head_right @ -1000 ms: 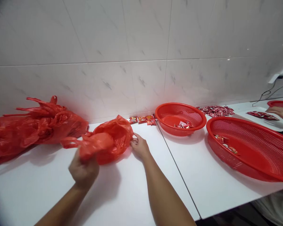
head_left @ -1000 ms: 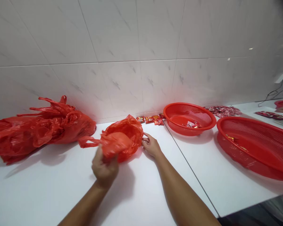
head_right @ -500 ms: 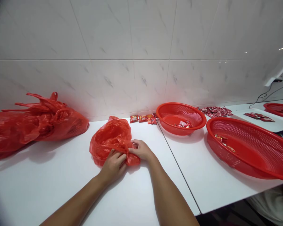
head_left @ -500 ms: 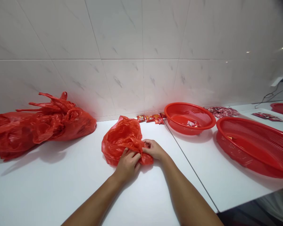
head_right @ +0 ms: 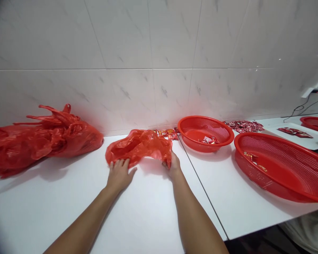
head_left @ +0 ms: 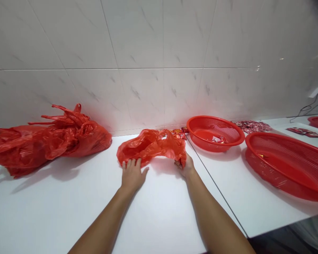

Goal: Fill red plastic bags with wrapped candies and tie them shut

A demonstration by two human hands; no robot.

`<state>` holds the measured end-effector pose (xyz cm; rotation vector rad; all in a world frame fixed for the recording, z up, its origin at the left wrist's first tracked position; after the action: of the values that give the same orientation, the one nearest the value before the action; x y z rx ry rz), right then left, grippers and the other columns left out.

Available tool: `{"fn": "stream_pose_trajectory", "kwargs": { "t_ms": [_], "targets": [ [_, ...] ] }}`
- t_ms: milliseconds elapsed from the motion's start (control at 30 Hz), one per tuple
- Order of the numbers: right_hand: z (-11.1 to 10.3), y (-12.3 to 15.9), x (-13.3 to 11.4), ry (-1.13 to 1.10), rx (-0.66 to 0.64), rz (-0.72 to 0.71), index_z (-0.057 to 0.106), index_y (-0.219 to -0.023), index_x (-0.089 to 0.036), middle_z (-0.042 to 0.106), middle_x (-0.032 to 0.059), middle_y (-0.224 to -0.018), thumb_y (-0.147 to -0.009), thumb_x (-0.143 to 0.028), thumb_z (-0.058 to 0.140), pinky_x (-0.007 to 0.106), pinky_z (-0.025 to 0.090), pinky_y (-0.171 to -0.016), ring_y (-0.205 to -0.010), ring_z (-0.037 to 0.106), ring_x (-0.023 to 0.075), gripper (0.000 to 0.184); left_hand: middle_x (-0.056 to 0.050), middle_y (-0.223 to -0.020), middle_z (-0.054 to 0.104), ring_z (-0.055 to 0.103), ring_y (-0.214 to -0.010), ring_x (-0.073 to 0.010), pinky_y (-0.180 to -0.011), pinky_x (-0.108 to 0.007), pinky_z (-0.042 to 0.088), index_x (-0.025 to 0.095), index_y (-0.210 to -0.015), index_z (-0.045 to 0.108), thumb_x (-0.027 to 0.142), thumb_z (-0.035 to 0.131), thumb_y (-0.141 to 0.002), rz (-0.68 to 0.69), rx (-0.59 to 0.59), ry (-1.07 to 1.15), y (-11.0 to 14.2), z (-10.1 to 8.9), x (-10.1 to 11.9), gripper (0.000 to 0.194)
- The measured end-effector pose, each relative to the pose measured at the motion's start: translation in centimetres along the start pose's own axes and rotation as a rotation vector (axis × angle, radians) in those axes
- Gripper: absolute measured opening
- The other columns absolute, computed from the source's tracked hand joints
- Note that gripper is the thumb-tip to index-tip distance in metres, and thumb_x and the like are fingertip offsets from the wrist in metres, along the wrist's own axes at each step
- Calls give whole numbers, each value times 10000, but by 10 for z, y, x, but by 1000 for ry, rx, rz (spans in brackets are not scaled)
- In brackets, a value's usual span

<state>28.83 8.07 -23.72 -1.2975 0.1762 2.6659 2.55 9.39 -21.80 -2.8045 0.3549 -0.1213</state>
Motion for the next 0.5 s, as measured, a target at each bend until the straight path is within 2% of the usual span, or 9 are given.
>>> {"fn": "stream_pose_trajectory", "kwargs": {
  "t_ms": [133,200,267,333,400,500],
  "targets": [
    [1,2,-4,-63,-42,-8,463,-675,-244,417,-88,-445,-733,-458,711,219,178,-357,-327,224,61,333,-302,-1439,603,404,-1481,-510,-1257,-689,194,-2,-1511,518,477,575,-952,-251,77,-48,-8,-6,-39,738],
    [3,3,-7,-74,-97,2,579,-761,-242,452,-78,-464,-738,-463,710,223,199,-348,-331,260,76,258,-299,-1456,589,346,-1523,-512,-1261,-699,189,9,-1496,527,453,582,-945,-264,106,-17,-7,-9,-43,710],
    [7,6,-9,-73,-158,15,678,-889,-236,574,-30,-553,-739,-470,728,231,314,-372,-405,432,114,282,-285,-1491,561,294,-1560,-492,-1275,-708,161,42,-1421,581,386,567,-947,-211,192,40,-5,-13,-36,586],
    [10,10,-9,-59,-209,33,710,-910,-234,691,30,-705,-705,-459,766,257,459,-464,-575,604,165,309,-249,-1520,536,258,-1588,-456,-1299,-697,120,90,-1306,623,305,540,-942,-145,325,121,-2,-20,-26,430],
    [13,15,-5,-25,-255,72,704,-829,-228,722,44,-766,-644,-403,802,283,528,-550,-665,653,190,273,-204,-1500,553,260,-1598,-417,-1319,-673,98,139,-1249,611,261,524,-940,-69,439,237,2,-25,-14,343],
    [14,22,3,65,-315,160,686,-756,-212,687,11,-695,-558,-265,812,292,540,-581,-620,633,176,240,-170,-1488,556,286,-1598,-373,-1328,-640,145,180,-1381,509,291,544,-955,98,477,387,7,-27,1,442]
  ]
}}
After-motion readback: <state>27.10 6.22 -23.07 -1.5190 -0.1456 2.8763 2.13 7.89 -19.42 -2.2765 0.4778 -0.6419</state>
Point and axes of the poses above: each hand's wrist, its own y-axis away from the middle knuckle, its own z-axis out of the palm, x = y × z, the point moved 4 cm from there along -y, towards the middle knuckle
